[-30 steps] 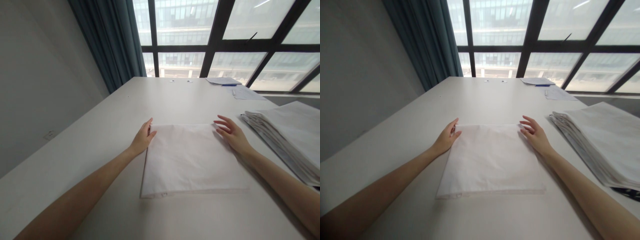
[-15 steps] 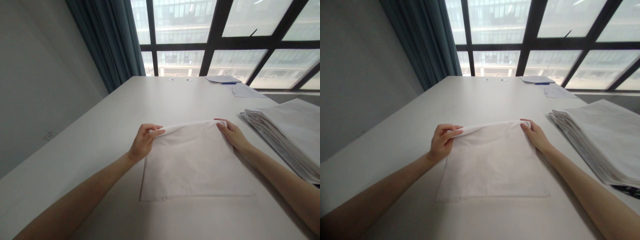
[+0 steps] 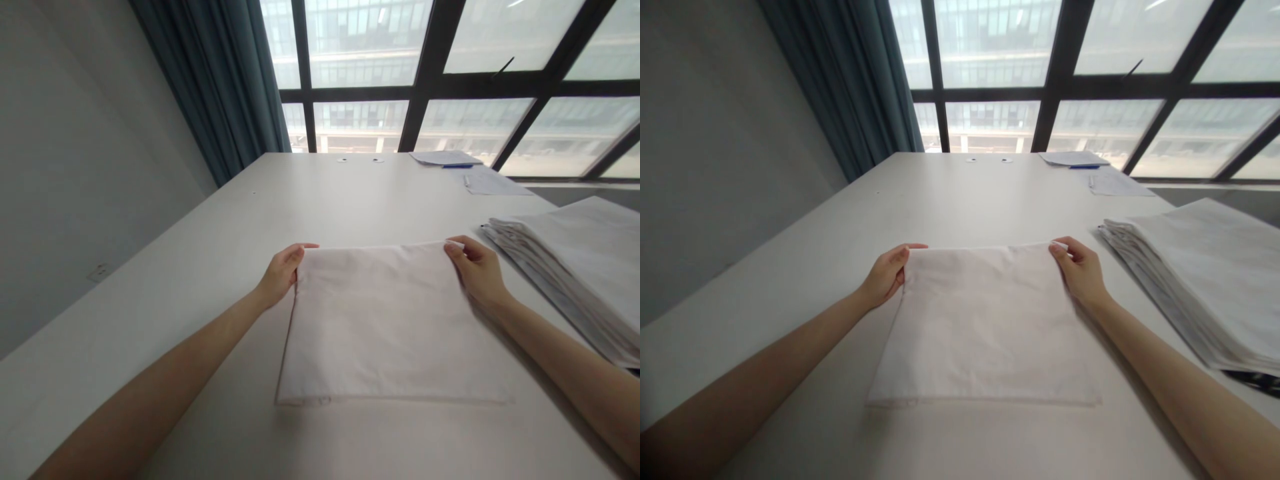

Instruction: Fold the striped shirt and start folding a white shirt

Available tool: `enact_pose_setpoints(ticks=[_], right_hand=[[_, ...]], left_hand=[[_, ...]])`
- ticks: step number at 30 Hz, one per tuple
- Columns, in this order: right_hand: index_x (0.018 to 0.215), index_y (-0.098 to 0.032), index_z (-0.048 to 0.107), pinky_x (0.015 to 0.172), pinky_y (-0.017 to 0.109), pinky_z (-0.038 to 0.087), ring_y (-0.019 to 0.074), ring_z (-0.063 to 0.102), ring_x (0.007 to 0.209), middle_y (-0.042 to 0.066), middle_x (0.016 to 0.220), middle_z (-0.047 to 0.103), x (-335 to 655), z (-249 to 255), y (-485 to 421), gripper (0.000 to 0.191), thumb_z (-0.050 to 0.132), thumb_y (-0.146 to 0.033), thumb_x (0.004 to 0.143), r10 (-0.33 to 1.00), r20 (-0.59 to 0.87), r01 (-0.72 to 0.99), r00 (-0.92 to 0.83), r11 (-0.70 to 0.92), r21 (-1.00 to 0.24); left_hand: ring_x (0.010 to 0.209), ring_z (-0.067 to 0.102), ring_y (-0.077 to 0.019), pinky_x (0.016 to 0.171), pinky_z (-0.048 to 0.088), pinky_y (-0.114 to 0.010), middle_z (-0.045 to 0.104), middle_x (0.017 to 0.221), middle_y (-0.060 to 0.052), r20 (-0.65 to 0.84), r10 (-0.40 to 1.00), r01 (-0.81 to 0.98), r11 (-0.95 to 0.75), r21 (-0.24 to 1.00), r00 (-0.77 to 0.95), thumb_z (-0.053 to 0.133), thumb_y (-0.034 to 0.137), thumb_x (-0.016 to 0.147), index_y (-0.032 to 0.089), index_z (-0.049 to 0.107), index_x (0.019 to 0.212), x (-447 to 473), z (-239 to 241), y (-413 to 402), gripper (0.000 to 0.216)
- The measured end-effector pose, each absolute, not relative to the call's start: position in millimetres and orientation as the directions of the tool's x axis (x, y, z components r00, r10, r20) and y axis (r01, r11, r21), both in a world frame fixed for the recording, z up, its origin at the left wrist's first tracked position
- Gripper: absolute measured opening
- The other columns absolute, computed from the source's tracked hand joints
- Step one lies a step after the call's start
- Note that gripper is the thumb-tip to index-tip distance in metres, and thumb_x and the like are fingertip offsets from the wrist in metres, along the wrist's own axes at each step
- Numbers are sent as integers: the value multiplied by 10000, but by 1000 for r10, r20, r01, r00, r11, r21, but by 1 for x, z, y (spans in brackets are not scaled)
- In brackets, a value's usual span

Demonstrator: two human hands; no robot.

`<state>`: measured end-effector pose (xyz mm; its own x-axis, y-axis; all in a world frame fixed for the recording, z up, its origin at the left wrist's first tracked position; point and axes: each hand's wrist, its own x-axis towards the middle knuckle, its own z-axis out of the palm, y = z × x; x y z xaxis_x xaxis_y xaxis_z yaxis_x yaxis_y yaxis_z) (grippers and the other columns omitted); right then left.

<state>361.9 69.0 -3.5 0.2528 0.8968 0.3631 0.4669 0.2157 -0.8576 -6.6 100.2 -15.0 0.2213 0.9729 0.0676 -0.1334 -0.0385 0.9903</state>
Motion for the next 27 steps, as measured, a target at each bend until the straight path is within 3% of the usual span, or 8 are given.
enact_pose_setpoints(ticks=[4, 11, 18, 27], right_hand=[[767, -266, 665, 482, 287, 345, 155, 470, 542, -15, 617, 542, 364, -6, 71, 283, 644, -548, 777, 883, 392, 472, 259, 238, -849], [697, -253, 662, 499, 285, 359, 159, 472, 575, -18, 618, 553, 365, -9, 73, 311, 679, -562, 733, 894, 336, 351, 296, 225, -909], [637, -263, 652, 478, 289, 356, 163, 454, 543, -16, 586, 545, 364, -6, 73, 279, 716, -527, 699, 926, 226, 200, 302, 171, -965], [672, -261, 675, 519, 287, 369, 169, 488, 584, -24, 630, 571, 365, -10, 74, 246, 726, -500, 706, 932, 189, 199, 309, 131, -971]], left_hand=[[710, 615, -158, 645, 497, -257, 680, 797, -50, 12, 982, -200, 26, 979, 186, 800, 524, 659, 124, 697, 979, -5, -15, 103, 522], [598, 536, -120, 558, 418, -215, 584, 623, 11, 74, 991, -110, -61, 992, 112, 783, 507, 676, 140, 713, 920, -4, -23, 107, 447], [644, 547, -127, 578, 412, -218, 627, 739, -14, 171, 982, -49, -167, 985, 84, 688, 440, 789, 158, 717, 936, -4, -27, 107, 320], [612, 510, -119, 572, 399, -219, 585, 662, 1, 120, 989, -122, -109, 987, 88, 677, 404, 774, 150, 734, 893, -1, -22, 104, 286]])
